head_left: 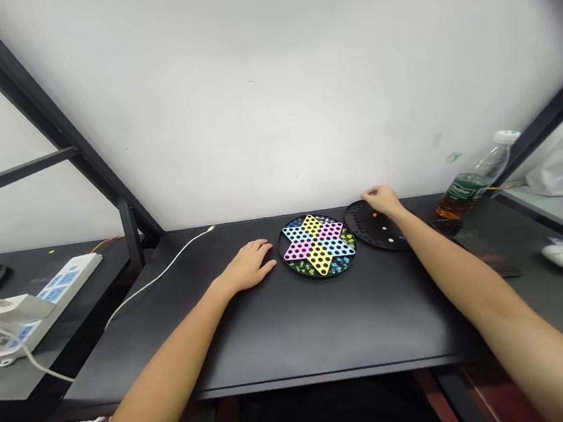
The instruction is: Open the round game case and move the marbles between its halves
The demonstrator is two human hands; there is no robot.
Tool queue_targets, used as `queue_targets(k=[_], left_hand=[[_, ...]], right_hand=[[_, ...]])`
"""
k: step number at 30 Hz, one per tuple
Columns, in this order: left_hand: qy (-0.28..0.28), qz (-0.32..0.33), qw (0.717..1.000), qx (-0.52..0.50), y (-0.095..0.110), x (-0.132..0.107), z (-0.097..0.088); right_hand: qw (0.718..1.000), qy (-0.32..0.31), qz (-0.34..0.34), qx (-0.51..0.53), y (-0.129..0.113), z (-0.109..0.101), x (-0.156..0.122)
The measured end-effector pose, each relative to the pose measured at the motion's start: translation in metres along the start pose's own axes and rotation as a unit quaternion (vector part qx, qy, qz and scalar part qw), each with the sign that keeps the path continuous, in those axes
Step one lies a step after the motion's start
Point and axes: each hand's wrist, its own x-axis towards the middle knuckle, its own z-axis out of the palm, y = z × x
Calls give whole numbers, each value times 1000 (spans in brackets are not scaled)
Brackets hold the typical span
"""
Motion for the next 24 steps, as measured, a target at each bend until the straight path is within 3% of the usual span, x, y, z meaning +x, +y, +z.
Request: queue_targets(k=[2, 4, 6, 8, 12, 14, 17, 19, 22, 24], left_hand=[[0, 1, 1000, 1, 0, 0, 0], [2, 3, 1000, 0, 0, 0, 0], [4, 5, 1000, -3, -1, 0, 0], [7, 6, 1000, -6, -1, 0, 1], [7, 5, 1000, -10, -2, -1, 1], [2, 4, 1000, -7, -1, -1, 0], [-4, 2, 1000, 0, 0, -1, -1], [-7, -2, 1000, 2, 1, -1, -2], [-10, -6, 1000, 3, 2, -1, -2], [-6, -4, 1000, 1, 2, -1, -2]], right_hand=[[977, -24, 80, 196, -7, -8, 1], [914, -82, 142, 372, -11, -20, 3], [854, -131, 175, 472, -11, -33, 3], [838, -145, 186, 492, -9, -42, 3], [928, -71, 155, 330, -2, -37, 3], [957, -27, 138, 254, 1, -28, 3], [978, 9, 110, 179, 7, -14, 4], [997, 18, 62, 50, 10, -7, 4], [987, 0, 0, -158, 13, -2, 4], [979, -16, -11, -204, 13, 1, 3]])
